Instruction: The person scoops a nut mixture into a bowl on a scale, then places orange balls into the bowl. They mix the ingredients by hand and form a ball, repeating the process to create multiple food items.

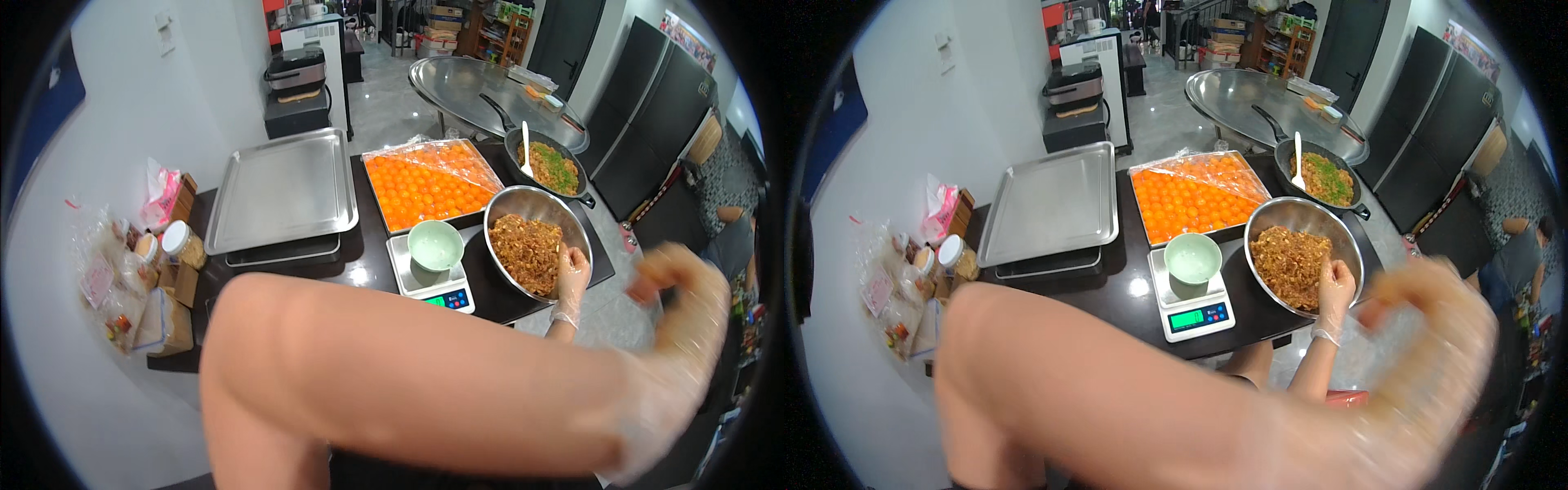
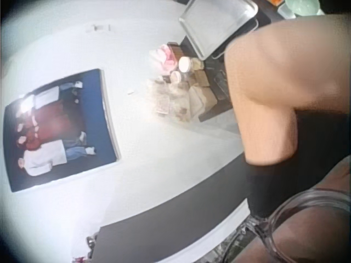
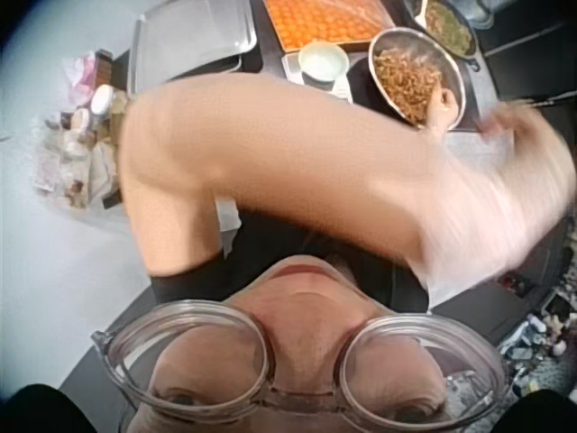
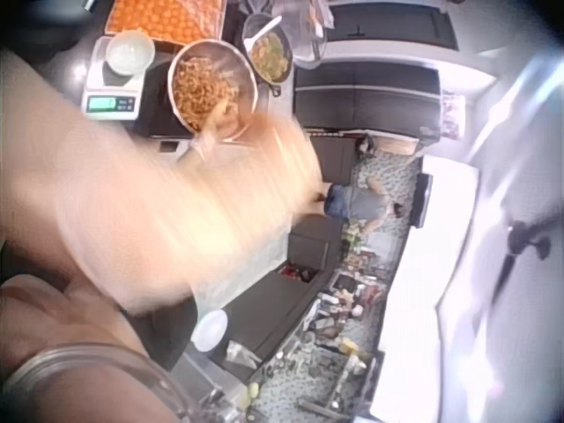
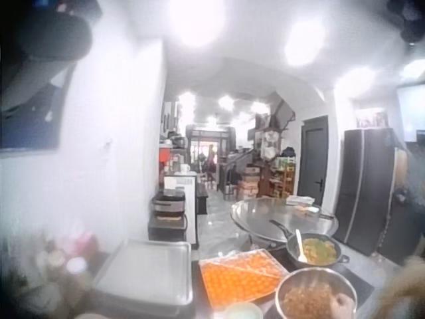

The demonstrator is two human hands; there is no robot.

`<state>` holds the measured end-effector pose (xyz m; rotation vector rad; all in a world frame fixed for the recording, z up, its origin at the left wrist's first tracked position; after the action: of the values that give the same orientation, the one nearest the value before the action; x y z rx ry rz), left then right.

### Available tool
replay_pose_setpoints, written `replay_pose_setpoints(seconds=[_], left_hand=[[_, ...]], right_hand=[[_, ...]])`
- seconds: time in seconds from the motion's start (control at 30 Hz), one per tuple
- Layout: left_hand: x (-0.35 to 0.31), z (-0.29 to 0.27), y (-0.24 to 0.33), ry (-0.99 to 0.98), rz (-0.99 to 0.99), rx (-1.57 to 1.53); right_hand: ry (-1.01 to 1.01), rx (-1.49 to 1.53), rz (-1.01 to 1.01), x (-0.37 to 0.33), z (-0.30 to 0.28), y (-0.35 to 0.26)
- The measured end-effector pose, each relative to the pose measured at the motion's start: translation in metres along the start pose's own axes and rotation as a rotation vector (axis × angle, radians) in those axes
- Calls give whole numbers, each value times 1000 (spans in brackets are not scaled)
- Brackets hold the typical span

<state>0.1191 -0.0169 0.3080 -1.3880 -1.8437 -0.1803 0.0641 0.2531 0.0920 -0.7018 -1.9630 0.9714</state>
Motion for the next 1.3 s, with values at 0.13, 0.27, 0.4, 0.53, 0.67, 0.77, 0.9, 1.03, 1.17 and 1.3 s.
replay_pose_setpoints(seconds=[0.13, 0.27, 0.4, 0.53, 0.67, 0.77, 0.9, 1.03, 1.17, 1.3], left_hand=[[3, 19, 18, -153, -66, 190], [2, 40, 45, -266, -120, 244], [8, 72, 56, -376, -162, 282], [-2, 97, 55, -487, -248, 275], [-53, 131, 30, -615, -387, 5], [-119, 96, -30, -717, -421, -491], [-248, 79, -115, -250, -955, -914], [-362, 58, -153, 277, -1425, -1670], [-430, 30, -175, 916, -1241, -1906], [-444, 14, -188, 1072, -1049, -2032]], right_hand=[[-13, 114, -66, 0, 7, -16], [28, 72, 1, 6, -9, 14], [-83, 110, 34, 3, 7, 14], [-83, 127, -135, 12, 30, 19], [-104, 9, -96, -6, 19, 32], [-105, 65, -31, 1, 42, 56], [-141, 107, -3, -3, 60, 25], [-52, 643, 359, -40, 91, -48], [-838, 1252, 615, -114, 203, -145], [-1237, 1470, 1032, -210, 269, -227]])
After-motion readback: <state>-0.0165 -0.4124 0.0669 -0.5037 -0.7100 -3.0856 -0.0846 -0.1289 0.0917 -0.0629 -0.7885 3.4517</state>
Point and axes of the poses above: each hand's wrist, its own x-axis towards the middle knuckle, its own z-axis out of the palm, y = z × x, the point moved 9 cm from there along x, towards the middle knuckle, and after that the axes turned 5 degrees about y, right-handed, at the moved point
